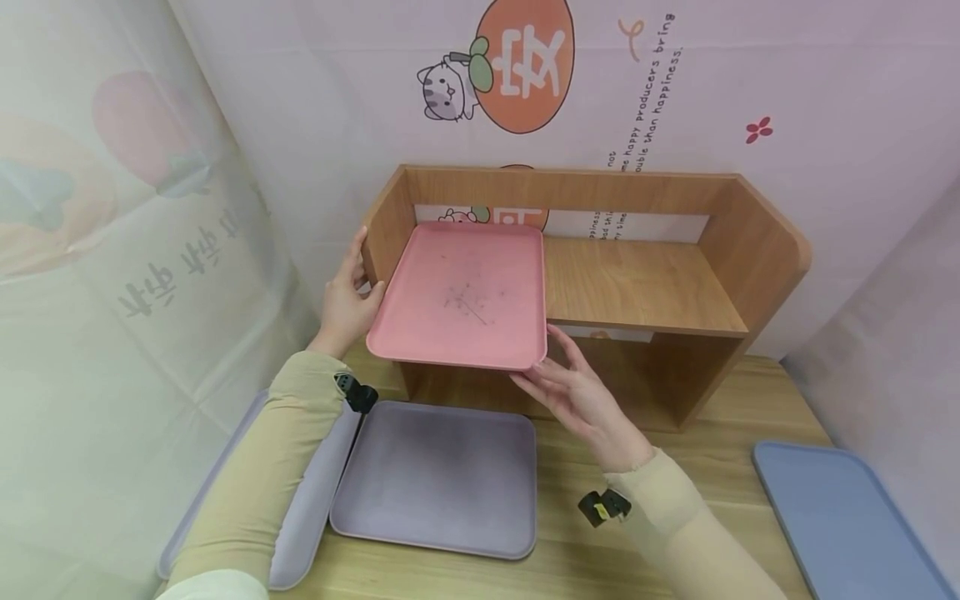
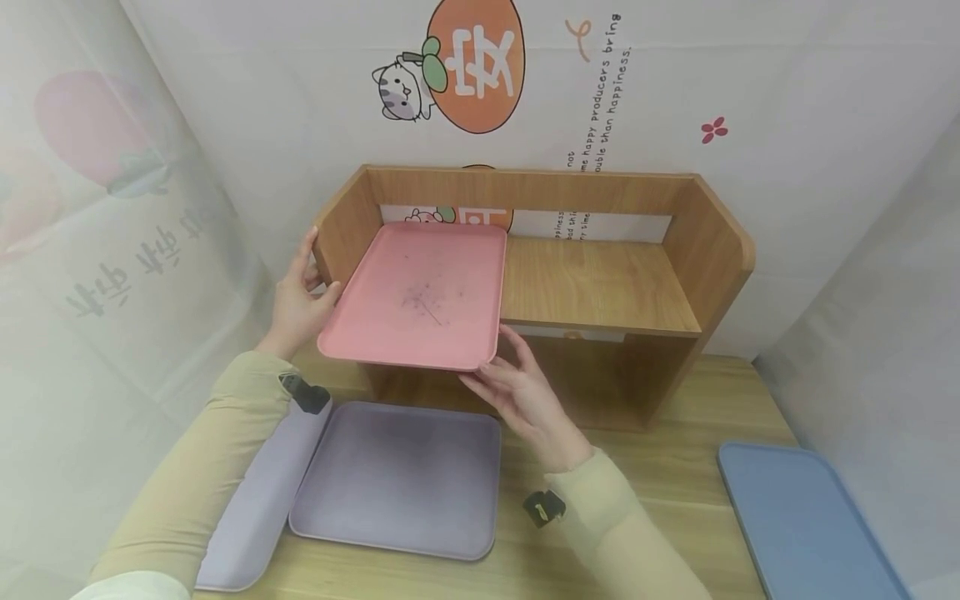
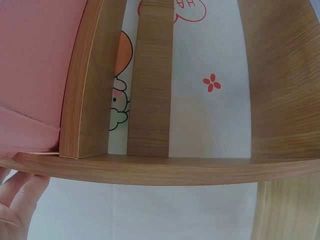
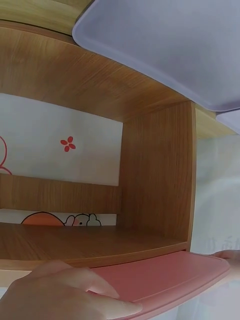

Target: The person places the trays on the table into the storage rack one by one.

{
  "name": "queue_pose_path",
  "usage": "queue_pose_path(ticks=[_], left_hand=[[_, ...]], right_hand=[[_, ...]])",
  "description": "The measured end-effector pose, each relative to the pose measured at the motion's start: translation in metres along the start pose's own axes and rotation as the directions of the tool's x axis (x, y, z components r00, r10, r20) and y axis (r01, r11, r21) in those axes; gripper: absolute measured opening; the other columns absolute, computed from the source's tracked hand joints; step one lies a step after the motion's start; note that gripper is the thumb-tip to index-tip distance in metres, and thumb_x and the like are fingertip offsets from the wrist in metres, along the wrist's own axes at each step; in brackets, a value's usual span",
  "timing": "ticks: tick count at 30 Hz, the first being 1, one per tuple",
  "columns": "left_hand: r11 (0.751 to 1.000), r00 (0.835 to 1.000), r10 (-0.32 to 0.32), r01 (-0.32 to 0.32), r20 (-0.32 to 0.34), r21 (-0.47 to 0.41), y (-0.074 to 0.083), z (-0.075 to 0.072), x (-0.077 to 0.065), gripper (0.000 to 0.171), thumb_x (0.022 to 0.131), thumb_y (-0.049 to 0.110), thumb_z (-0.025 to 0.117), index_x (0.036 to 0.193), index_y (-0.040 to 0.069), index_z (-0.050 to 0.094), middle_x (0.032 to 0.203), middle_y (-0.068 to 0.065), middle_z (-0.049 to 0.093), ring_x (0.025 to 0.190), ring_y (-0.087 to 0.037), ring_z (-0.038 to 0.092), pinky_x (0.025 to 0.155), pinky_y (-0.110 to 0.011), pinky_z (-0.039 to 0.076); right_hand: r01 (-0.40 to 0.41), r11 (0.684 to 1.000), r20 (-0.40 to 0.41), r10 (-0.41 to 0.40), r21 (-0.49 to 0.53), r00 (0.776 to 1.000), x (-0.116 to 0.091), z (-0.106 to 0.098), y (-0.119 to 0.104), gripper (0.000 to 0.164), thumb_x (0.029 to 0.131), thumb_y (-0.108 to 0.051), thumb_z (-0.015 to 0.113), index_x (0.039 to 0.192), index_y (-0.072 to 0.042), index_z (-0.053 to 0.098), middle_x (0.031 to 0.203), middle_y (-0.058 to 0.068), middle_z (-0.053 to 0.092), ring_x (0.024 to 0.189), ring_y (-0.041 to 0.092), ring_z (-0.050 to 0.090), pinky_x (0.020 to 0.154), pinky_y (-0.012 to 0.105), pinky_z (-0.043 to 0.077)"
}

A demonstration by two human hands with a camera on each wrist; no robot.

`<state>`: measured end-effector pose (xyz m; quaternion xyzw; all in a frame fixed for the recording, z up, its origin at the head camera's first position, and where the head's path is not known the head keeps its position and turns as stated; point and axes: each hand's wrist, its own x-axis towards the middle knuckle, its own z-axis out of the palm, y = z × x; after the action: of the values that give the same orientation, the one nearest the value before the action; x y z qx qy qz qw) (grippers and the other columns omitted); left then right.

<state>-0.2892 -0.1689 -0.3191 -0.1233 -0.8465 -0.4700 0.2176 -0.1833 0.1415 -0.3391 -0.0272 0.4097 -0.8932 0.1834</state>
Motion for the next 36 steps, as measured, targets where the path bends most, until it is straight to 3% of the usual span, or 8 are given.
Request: queue_pose_path(ticks=[8,15,18,25,29,36], left_hand=[[1.0,1.0,-0.014,0.014,0.006,-0.013,-0.002,0.0,0.0,0.084,0.089,-0.002,0.058,0.149,0.041,0.019,0.137,-0.024,0.049,0.121,-0.039,0.053,0.093,-0.05,0.049],[1.0,1.0,-0.019,0.019,0.021,0.004,-0.003,-0.001,0.001,0.083,0.089,-0.001,0.057,0.15,0.038,0.017,0.139,-0.025,0.047,0.12,-0.042,0.052,0.093,-0.051,0.048],[1.0,0.999,-0.029,0.029,0.043,0.004,-0.003,-0.004,0.001,0.084,0.09,-0.001,0.057,0.15,0.04,0.015,0.142,-0.023,0.043,0.122,-0.043,0.051,0.094,-0.05,0.048],[0.999,0.995,-0.042,0.045,0.091,-0.028,-0.002,-0.007,0.002,0.086,0.09,0.0,0.058,0.148,0.046,0.014,0.149,-0.017,0.036,0.126,-0.042,0.047,0.096,-0.051,0.046],[0.999,0.995,-0.043,0.046,0.095,-0.028,-0.001,-0.007,0.003,0.086,0.09,0.001,0.058,0.148,0.046,0.014,0.15,-0.016,0.036,0.127,-0.041,0.047,0.096,-0.051,0.046],[0.998,0.996,-0.035,0.038,0.081,-0.044,0.001,-0.005,0.003,0.084,0.089,-0.001,0.058,0.15,0.04,0.016,0.148,-0.018,0.037,0.126,-0.042,0.047,0.096,-0.051,0.046]], right_hand=[[0.002,0.999,0.023,-0.001,-0.039,1.0,-0.01,-0.008,-0.001,0.067,0.097,0.005,0.037,0.15,-0.022,0.006,0.14,0.01,0.029,0.109,0.012,0.059,0.098,0.03,0.049],[-0.017,0.999,0.007,0.017,-0.038,1.0,-0.02,-0.019,-0.001,0.059,0.097,0.002,0.041,0.145,-0.023,0.018,0.121,0.009,0.036,0.103,0.013,0.051,0.096,0.03,0.05],[-0.018,1.0,0.04,0.018,-0.025,0.999,-0.025,-0.03,-0.001,0.052,0.098,0.002,0.038,0.141,-0.022,0.023,0.112,0.006,0.044,0.099,0.013,0.052,0.094,0.031,0.05],[-0.027,1.0,0.219,0.024,0.008,0.975,-0.042,-0.079,0.006,0.041,0.1,0.001,0.032,0.131,-0.024,0.039,0.11,0.004,0.054,0.104,0.013,0.055,0.099,0.034,0.048],[-0.063,0.998,0.261,0.054,0.025,0.964,-0.055,-0.111,0.009,0.043,0.101,-0.001,0.028,0.127,-0.027,0.05,0.115,0.003,0.053,0.113,0.014,0.051,0.101,0.034,0.046],[-0.106,0.985,0.376,0.046,0.139,0.925,-0.08,-0.169,0.011,0.05,0.101,0.001,0.018,0.133,-0.024,0.048,0.126,0.005,0.048,0.123,0.017,0.05,0.108,0.037,0.039]])
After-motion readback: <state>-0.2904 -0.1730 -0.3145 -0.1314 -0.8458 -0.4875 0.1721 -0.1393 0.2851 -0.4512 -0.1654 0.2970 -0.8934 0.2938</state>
